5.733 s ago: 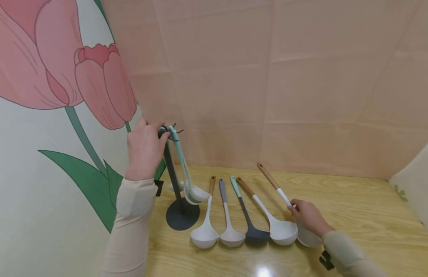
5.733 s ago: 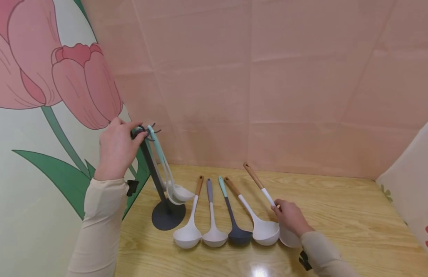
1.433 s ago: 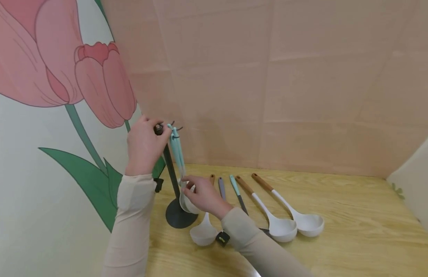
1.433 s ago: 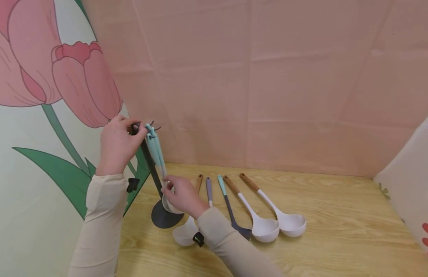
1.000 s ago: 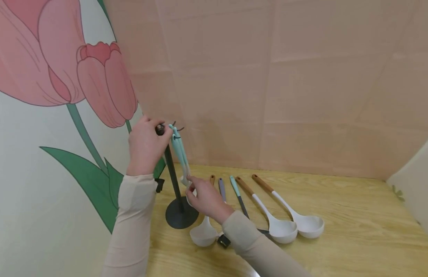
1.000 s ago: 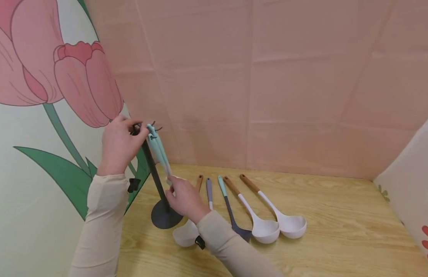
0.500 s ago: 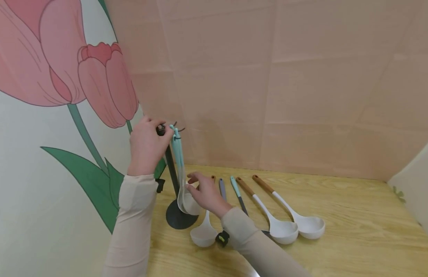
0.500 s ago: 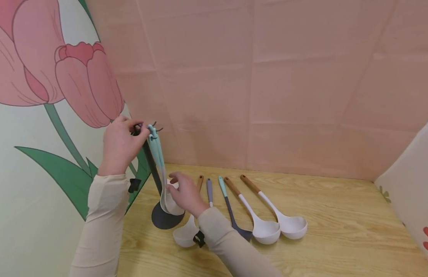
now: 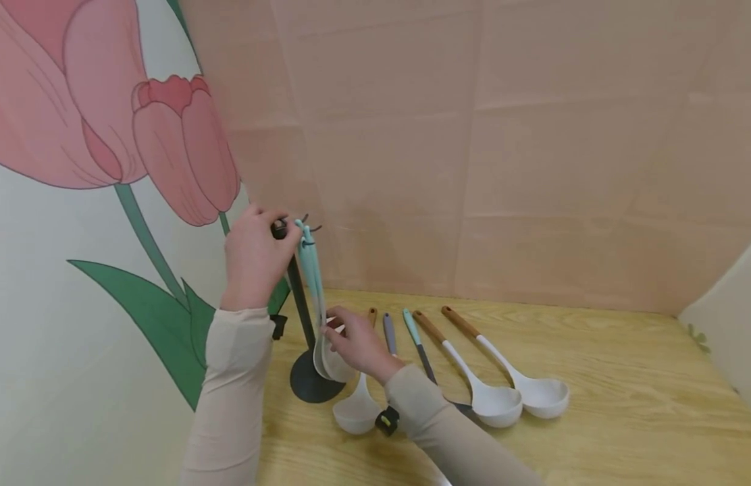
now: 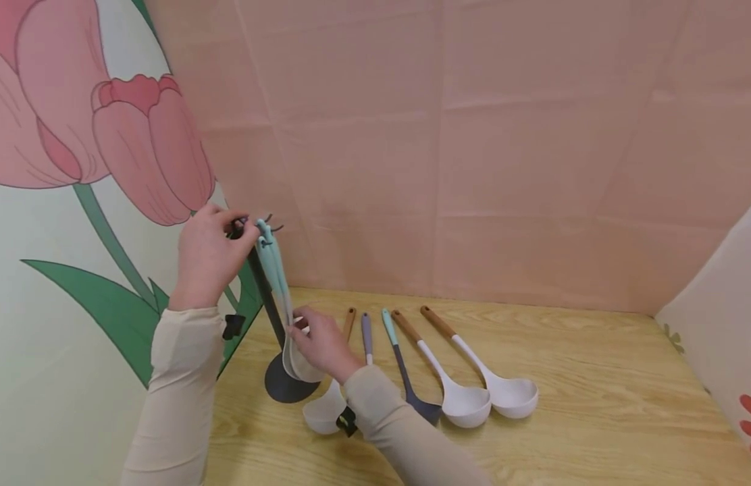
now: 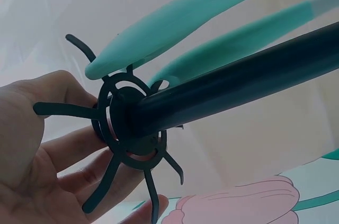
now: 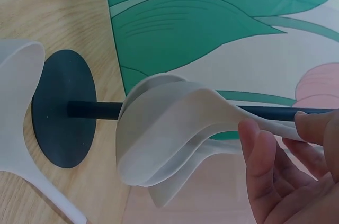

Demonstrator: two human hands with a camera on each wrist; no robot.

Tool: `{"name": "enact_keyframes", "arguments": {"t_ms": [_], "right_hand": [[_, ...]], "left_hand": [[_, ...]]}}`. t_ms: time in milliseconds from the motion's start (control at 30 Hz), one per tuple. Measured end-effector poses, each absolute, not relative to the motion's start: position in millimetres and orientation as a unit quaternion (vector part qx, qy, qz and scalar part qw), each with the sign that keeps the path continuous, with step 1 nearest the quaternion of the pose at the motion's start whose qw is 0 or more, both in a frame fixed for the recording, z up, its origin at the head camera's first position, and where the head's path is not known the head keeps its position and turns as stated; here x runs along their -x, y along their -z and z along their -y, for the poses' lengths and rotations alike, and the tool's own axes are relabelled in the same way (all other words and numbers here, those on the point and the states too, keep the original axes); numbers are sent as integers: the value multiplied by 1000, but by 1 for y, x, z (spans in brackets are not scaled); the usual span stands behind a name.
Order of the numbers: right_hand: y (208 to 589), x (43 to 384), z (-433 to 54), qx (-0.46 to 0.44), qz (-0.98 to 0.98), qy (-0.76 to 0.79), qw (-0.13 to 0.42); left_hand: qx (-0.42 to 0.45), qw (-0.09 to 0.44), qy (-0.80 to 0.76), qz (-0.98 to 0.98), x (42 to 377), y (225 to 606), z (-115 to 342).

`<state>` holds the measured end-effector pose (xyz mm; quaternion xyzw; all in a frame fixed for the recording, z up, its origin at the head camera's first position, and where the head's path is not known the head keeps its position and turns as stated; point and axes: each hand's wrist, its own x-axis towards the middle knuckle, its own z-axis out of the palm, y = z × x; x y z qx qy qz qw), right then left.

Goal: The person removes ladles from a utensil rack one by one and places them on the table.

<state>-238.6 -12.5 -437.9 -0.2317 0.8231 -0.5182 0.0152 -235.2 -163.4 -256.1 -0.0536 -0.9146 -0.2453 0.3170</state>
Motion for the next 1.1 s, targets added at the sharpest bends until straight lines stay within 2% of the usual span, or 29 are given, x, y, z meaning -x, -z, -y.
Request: {"name": "enact_keyframes", "arguments": {"t_ms": [233, 700, 1100], "right_hand": [[438, 237, 13, 229, -822, 521, 15], [440, 238, 10, 234, -819, 523, -26], [439, 237, 3, 232, -823, 518, -30]], "left_hand": [[50, 311, 242, 917, 235, 256, 163], [63, 328, 233, 913, 236, 257, 164], [62, 322, 233, 916, 236, 257, 164]]}}
